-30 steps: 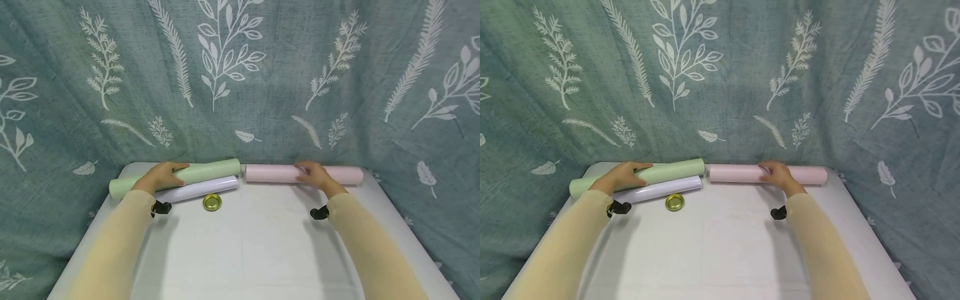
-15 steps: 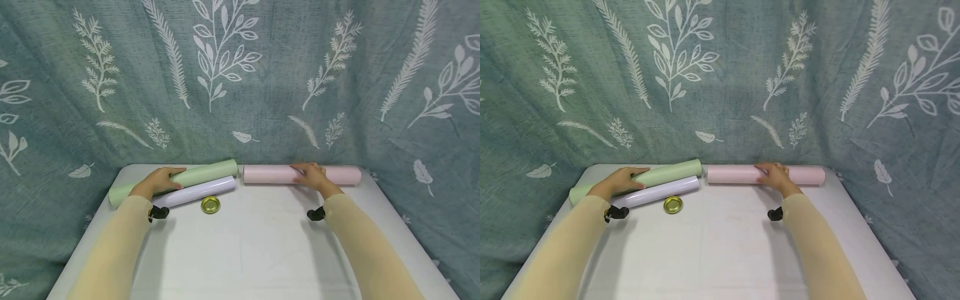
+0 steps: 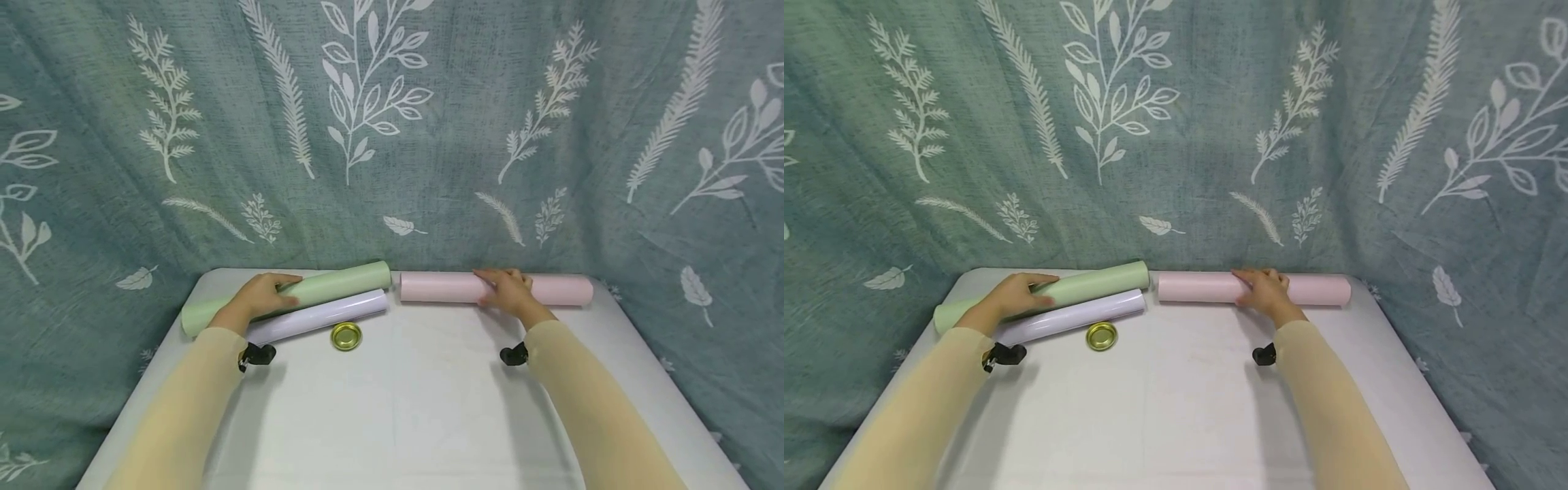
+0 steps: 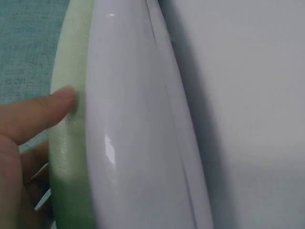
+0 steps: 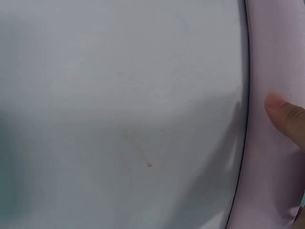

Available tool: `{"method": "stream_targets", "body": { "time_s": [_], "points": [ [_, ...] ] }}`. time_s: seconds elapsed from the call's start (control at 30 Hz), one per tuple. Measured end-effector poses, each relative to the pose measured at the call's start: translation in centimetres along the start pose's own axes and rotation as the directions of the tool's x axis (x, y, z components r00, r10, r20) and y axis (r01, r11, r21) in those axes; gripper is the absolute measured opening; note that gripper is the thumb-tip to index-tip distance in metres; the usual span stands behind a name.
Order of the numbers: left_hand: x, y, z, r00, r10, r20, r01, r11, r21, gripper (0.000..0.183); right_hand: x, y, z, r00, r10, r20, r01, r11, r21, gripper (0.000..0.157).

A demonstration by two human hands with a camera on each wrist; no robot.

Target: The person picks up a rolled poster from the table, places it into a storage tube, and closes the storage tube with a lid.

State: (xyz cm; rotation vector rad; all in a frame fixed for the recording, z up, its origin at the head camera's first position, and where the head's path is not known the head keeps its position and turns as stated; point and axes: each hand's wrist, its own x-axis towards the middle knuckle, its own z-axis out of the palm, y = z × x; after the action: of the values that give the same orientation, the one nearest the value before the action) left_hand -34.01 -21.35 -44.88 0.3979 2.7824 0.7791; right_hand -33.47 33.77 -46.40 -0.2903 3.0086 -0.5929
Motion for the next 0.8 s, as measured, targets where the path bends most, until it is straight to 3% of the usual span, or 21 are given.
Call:
{"method": "stream_targets", "body": {
  "time_s": [0.33,0.8],
  "points": [
    [-2.4,0.1,0.2,0.983,0.140,-0.120,-0.140,0.990,0.012,0.045,-0.1,0.0,-0.2,1.000,-0.007,0.016,0.007,1.000,-0.026,0.078],
    [-4.9,0.0,0.7,0.962,0.190,-0.194,-0.195,0.981,-0.006,0.045,-1.4,-0.1,-0.6,0.996,-0.080,0.045,0.082,0.996,-0.042,0.076]
  ]
}}
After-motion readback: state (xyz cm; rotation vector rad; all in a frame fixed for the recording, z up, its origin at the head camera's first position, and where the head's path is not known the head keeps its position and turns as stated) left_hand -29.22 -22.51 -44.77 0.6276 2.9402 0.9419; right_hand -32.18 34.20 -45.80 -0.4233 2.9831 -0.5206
